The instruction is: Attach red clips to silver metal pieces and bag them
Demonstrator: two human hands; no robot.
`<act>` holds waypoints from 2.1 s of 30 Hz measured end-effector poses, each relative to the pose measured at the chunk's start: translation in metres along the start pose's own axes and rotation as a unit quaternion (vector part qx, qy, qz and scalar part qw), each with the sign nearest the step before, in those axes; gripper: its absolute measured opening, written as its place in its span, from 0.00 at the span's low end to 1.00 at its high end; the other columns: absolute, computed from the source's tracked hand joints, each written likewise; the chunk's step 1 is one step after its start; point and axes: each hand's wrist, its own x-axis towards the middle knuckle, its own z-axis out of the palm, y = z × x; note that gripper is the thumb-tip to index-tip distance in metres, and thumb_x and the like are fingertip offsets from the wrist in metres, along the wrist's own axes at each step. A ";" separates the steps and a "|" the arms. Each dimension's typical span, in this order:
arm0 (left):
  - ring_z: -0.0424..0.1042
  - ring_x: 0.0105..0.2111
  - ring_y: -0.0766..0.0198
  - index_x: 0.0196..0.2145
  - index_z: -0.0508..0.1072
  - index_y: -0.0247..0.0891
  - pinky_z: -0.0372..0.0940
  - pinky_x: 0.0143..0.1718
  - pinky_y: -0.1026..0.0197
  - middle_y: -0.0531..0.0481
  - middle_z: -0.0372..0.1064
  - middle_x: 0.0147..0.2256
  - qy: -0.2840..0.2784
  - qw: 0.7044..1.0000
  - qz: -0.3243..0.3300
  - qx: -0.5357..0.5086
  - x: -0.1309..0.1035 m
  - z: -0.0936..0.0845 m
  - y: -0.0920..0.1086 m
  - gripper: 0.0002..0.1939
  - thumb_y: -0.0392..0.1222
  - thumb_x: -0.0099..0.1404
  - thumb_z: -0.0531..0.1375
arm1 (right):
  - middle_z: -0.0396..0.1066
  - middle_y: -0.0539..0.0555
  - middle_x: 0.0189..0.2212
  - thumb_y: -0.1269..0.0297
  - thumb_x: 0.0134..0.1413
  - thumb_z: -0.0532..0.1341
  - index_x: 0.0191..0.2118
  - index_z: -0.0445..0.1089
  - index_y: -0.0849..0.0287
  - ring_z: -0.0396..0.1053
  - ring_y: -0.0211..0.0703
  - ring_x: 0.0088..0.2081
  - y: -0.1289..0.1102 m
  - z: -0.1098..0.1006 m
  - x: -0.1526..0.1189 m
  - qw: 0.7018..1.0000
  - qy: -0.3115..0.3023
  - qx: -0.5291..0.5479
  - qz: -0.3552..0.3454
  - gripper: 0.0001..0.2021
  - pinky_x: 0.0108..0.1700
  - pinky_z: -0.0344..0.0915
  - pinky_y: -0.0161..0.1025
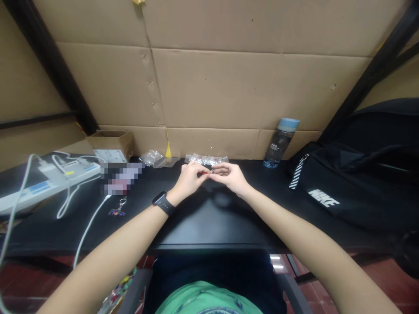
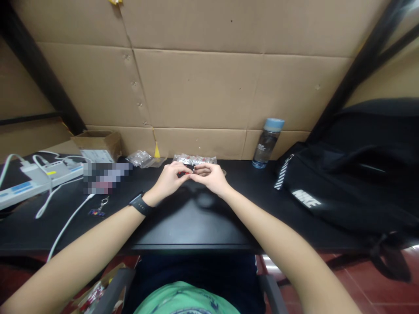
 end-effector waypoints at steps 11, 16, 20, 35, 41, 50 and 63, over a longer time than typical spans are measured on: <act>0.72 0.46 0.55 0.36 0.81 0.42 0.62 0.48 0.54 0.50 0.79 0.39 -0.003 1.000 -0.003 0.018 0.000 -0.001 0.004 0.06 0.40 0.68 0.62 | 0.81 0.54 0.39 0.63 0.43 0.72 0.47 0.76 0.56 0.76 0.44 0.35 0.005 -0.002 -0.004 0.956 0.006 -0.223 -0.190 0.21 0.35 0.69 0.39; 0.75 0.44 0.54 0.37 0.82 0.43 0.65 0.48 0.54 0.49 0.80 0.41 0.006 0.998 -0.045 -0.048 0.001 0.005 -0.004 0.07 0.44 0.67 0.63 | 0.80 0.54 0.41 0.62 0.45 0.72 0.47 0.75 0.55 0.76 0.44 0.36 0.005 0.002 -0.007 0.958 0.026 -0.217 -0.185 0.20 0.36 0.70 0.40; 0.77 0.40 0.54 0.36 0.82 0.40 0.67 0.47 0.55 0.48 0.81 0.39 -0.005 0.986 -0.080 -0.146 0.001 0.014 -0.011 0.10 0.47 0.66 0.63 | 0.79 0.54 0.42 0.61 0.45 0.72 0.48 0.75 0.55 0.76 0.45 0.36 0.003 0.002 -0.007 0.958 0.025 -0.220 -0.180 0.21 0.37 0.70 0.40; 0.76 0.43 0.55 0.37 0.81 0.33 0.65 0.53 0.53 0.43 0.79 0.39 -0.022 0.900 -0.233 -0.368 -0.001 0.027 -0.014 0.12 0.45 0.59 0.67 | 0.78 0.53 0.46 0.68 0.47 0.69 0.51 0.74 0.53 0.75 0.48 0.41 0.009 -0.005 -0.001 0.908 -0.019 -0.325 -0.262 0.22 0.46 0.71 0.44; 0.75 0.51 0.54 0.46 0.77 0.33 0.67 0.55 0.52 0.39 0.76 0.49 -0.039 0.855 -0.240 -0.458 0.003 0.021 -0.011 0.21 0.55 0.66 0.64 | 0.76 0.54 0.48 0.69 0.47 0.69 0.54 0.70 0.53 0.73 0.47 0.41 0.008 -0.008 0.001 0.908 -0.015 -0.330 -0.258 0.26 0.42 0.70 0.41; 0.76 0.48 0.58 0.53 0.71 0.39 0.69 0.51 0.53 0.40 0.74 0.50 -0.091 0.838 -0.235 -0.484 -0.002 0.018 -0.012 0.24 0.52 0.64 0.68 | 0.75 0.55 0.45 0.69 0.49 0.68 0.52 0.71 0.53 0.72 0.47 0.43 0.006 -0.007 0.003 0.912 -0.010 -0.320 -0.257 0.22 0.42 0.70 0.41; 0.74 0.51 0.59 0.53 0.75 0.43 0.69 0.56 0.50 0.43 0.72 0.50 -0.102 0.807 -0.201 -0.546 -0.004 0.014 -0.005 0.22 0.39 0.61 0.71 | 0.75 0.54 0.38 0.68 0.55 0.66 0.35 0.77 0.53 0.72 0.48 0.42 0.007 -0.018 0.006 0.890 -0.017 -0.350 -0.291 0.03 0.46 0.69 0.44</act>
